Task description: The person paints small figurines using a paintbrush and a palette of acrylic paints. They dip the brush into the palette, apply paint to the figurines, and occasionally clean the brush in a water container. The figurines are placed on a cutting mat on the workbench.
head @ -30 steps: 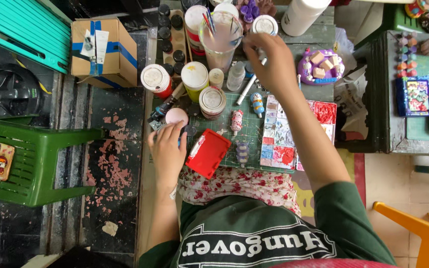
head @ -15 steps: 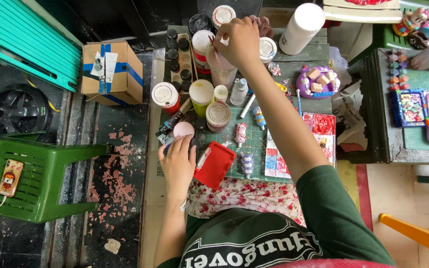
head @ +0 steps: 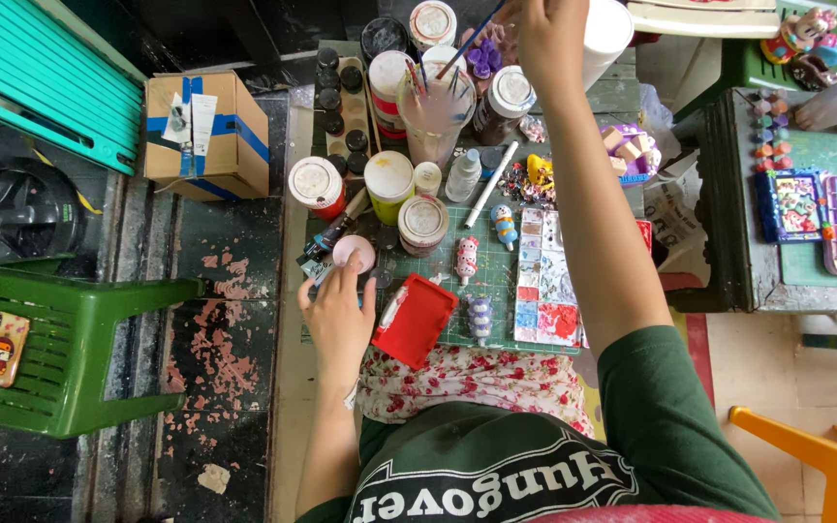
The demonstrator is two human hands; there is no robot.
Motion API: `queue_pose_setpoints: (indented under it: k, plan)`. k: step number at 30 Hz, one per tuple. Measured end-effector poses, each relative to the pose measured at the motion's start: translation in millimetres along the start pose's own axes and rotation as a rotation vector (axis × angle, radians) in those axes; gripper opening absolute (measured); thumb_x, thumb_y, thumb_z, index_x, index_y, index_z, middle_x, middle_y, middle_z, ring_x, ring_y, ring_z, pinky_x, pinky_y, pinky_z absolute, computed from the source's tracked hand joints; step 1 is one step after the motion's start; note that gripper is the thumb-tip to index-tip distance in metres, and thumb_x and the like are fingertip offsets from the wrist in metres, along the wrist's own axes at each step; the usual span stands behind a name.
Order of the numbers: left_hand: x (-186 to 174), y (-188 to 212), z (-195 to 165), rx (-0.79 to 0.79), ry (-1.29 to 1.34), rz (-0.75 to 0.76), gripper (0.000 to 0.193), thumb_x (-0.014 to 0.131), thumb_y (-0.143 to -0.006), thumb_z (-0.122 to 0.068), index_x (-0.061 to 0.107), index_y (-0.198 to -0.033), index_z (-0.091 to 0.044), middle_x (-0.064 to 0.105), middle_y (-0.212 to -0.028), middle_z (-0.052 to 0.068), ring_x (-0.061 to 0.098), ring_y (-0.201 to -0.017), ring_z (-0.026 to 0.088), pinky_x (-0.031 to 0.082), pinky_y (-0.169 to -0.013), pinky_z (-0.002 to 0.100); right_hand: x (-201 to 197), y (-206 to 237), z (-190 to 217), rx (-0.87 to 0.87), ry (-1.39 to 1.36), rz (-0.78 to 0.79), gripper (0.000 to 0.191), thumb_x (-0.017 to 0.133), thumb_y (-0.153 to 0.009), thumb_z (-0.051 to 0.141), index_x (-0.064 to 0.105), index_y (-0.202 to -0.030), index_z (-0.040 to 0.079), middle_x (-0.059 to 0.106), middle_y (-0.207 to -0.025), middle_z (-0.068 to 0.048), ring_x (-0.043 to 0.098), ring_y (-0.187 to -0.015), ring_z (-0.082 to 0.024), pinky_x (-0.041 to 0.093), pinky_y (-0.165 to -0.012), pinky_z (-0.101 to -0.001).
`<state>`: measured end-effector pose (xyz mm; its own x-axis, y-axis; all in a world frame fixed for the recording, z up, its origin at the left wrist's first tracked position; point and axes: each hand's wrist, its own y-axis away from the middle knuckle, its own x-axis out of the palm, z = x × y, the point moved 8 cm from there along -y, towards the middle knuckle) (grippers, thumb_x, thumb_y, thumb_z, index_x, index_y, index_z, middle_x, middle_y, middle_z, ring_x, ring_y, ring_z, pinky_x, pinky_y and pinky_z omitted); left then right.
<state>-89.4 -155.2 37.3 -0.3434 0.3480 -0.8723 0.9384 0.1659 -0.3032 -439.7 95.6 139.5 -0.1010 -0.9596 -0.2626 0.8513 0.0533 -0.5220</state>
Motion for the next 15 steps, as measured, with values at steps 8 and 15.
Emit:
queue_pose_setpoints:
  k: [8, 15]
  plan:
    - [0, 4, -1, 0.001, -0.006, -0.016, 0.044, 0.067, -0.098, -0.028, 0.060, -0.139, -0.015, 0.072, -0.115, 0.009, 0.069, -0.106, 0.023, 0.035, -0.108, 0.044, 29, 11, 17, -0.043, 0.048, 0.149, 0.022, 0.055, -0.111, 0.012, 0.069, -0.097, 0.002, 0.078, -0.084, -0.007, 0.075, -0.070, -0.013, 0.056, -0.061, -0.0262]
    - [1, 1, -2, 0.026, -0.029, -0.020, 0.044, 0.067, -0.098, -0.028, 0.060, -0.139, -0.014, 0.072, -0.117, 0.010, 0.069, -0.108, 0.023, 0.034, -0.109, 0.045, 84, 57, 77, -0.525, 0.525, 0.172, 0.034, 0.085, -0.078, 0.015, 0.067, -0.107, 0.016, 0.069, -0.088, -0.007, 0.070, -0.083, -0.031, 0.054, -0.067, -0.0404]
